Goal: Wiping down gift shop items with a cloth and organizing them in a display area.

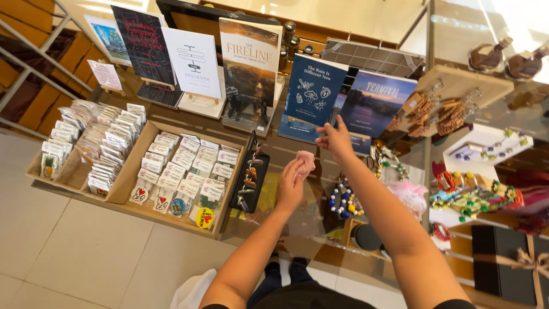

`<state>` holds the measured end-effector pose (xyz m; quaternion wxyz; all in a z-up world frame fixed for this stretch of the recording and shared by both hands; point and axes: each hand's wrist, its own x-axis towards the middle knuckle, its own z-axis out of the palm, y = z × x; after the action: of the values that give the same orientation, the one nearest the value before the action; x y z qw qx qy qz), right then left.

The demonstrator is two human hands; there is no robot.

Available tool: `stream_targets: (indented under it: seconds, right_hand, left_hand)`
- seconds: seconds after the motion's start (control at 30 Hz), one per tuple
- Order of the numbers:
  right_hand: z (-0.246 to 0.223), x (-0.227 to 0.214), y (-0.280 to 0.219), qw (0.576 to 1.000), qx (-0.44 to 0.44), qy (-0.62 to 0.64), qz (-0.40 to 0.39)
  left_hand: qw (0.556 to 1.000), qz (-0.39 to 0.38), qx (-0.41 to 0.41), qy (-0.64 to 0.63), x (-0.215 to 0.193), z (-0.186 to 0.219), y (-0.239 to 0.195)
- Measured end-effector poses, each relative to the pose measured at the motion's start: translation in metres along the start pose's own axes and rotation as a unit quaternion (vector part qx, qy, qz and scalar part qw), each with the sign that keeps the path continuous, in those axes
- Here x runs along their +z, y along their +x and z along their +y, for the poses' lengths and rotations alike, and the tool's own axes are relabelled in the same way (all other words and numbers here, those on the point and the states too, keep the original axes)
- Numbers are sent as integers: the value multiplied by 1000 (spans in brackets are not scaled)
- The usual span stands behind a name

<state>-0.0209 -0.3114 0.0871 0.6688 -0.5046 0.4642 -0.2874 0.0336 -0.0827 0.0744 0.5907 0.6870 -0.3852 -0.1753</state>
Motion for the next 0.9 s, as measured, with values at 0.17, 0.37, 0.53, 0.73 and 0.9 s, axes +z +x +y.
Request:
stream_targets:
  seconds: [0.17, 0.37, 0.53, 0.73, 0.9]
  right_hand:
    - [-14, 15, 6, 999, -14, -40, -7]
    - [-19, 15, 20, 998, -28, -44, -22]
    - [-10, 13, 38, 999, -17, -28, -30]
    - [-9, 16, 35, 998, -44, -14, -30]
    - [-7, 19, 38, 999, -44, -30, 0]
  left_hand:
    - [999, 38, -24, 4, 15, -4, 33]
    - [994, 107, 31, 21, 37, -11, 90]
    - [979, 169, 99, 52, 50, -6, 142]
    - [946, 205, 215, 129, 56, 15, 194]
    - [919, 193, 267, 217, 59, 17, 217]
